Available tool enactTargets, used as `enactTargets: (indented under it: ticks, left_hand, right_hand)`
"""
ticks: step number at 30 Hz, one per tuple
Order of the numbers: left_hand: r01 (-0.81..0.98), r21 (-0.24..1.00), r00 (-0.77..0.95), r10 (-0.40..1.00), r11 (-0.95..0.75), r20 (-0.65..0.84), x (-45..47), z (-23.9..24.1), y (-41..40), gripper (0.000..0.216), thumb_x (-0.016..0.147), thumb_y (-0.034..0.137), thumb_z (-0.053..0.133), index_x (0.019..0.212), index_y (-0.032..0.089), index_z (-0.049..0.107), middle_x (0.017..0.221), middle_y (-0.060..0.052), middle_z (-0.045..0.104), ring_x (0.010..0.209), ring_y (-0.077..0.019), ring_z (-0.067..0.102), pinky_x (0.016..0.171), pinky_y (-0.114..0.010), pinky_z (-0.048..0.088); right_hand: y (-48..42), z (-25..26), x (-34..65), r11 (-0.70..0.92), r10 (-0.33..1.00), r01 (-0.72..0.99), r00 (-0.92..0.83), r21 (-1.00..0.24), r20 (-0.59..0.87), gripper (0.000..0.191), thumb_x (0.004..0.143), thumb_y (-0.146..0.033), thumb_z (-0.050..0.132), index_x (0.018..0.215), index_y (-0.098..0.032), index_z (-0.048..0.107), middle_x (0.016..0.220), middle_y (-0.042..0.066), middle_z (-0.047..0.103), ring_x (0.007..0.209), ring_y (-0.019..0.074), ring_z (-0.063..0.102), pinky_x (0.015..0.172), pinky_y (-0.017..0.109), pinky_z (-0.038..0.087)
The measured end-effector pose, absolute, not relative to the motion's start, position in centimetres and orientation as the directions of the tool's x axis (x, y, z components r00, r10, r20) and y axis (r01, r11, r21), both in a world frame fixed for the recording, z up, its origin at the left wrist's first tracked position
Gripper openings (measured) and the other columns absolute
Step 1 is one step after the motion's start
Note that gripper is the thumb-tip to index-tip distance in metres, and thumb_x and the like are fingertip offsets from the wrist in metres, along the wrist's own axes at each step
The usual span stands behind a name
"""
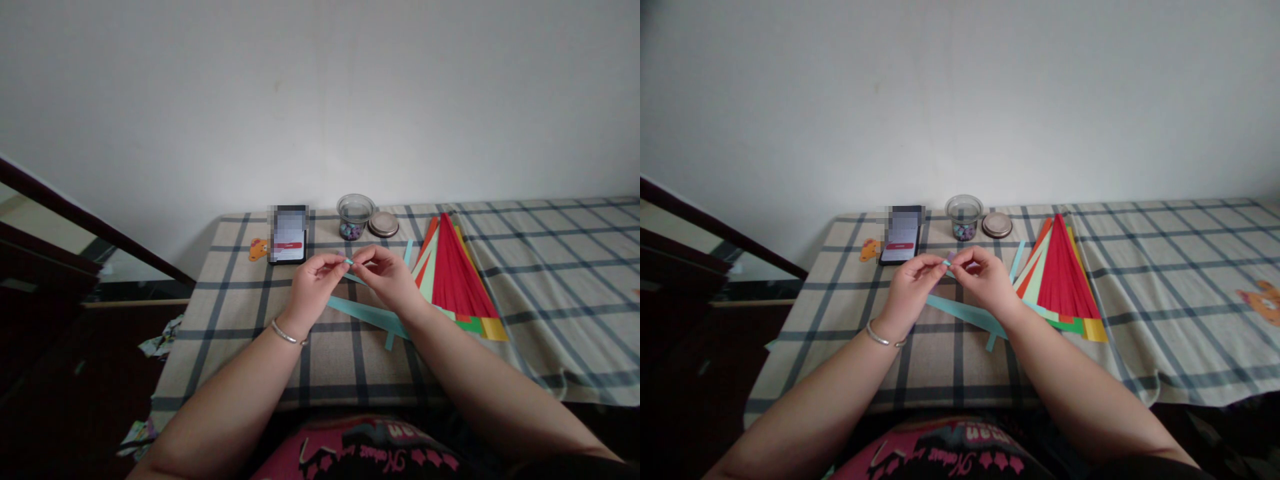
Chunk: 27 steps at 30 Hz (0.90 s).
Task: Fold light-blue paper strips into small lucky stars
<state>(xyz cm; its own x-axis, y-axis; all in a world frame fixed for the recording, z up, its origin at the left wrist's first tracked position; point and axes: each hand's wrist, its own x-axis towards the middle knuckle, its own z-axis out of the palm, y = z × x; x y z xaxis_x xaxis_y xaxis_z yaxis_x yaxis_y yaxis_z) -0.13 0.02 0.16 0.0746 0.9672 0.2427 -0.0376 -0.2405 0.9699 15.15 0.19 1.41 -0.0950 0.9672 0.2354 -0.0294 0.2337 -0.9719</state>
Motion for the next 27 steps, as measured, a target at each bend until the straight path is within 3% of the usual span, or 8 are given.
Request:
enactTargets:
  ticks: [7,15,21,27]
  left_hand:
    - [0.005,0.947,0.098,0.943,-0.321,0.319,-0.18,0.28,-0.03,0.023,0.08,0.038,0.067,0.088,0.017,0.07,0.09,-0.006,0.072,0.082,-0.0159,0.068,0.074,-0.027,0.056]
    - [-0.026,0.954,0.071,0.951,-0.3,0.301,-0.08,0.24,-0.09,0.022,0.08,0.037,0.068,0.087,0.016,0.068,0.088,-0.006,0.072,0.08,-0.0168,0.068,0.074,-0.029,0.056]
    - [-0.01,0.96,0.068,0.957,-0.28,0.281,-0.06,0.41,-0.25,0.021,0.08,0.036,0.068,0.086,0.016,0.07,0.089,-0.007,0.073,0.08,-0.0159,0.068,0.074,-0.028,0.055]
    - [0.016,0.937,0.072,0.936,-0.348,0.346,0.0,0.39,-0.1,0.021,0.08,0.037,0.068,0.085,0.017,0.071,0.089,-0.007,0.073,0.082,-0.0167,0.068,0.076,-0.03,0.056]
  right_hand:
    - [0.06,1.47,15.27,0.265,0.961,0.03,-0.084,-0.964,0.262,0.026,0.072,-0.043,0.074,0.071,-0.021,0.06,0.075,0.002,0.062,0.071,0.0146,0.058,0.065,0.028,0.046]
    - [0.52,1.85,15.12,0.021,0.98,-0.181,-0.19,-0.983,0.056,0.039,0.059,-0.054,0.079,0.069,-0.02,0.061,0.061,-0.003,0.057,0.056,0.0099,0.049,0.056,0.025,0.042]
    - [0.47,1.6,15.1,0.109,0.983,-0.104,-0.138,-0.989,0.123,0.036,0.061,-0.051,0.08,0.068,-0.02,0.062,0.065,-0.001,0.062,0.06,0.0115,0.054,0.061,0.028,0.045]
    - [0.11,1.44,15.32,0.268,0.963,0.107,-0.043,-0.957,0.265,0.03,0.069,-0.047,0.075,0.069,-0.021,0.061,0.069,0.002,0.064,0.063,0.0144,0.057,0.061,0.03,0.048]
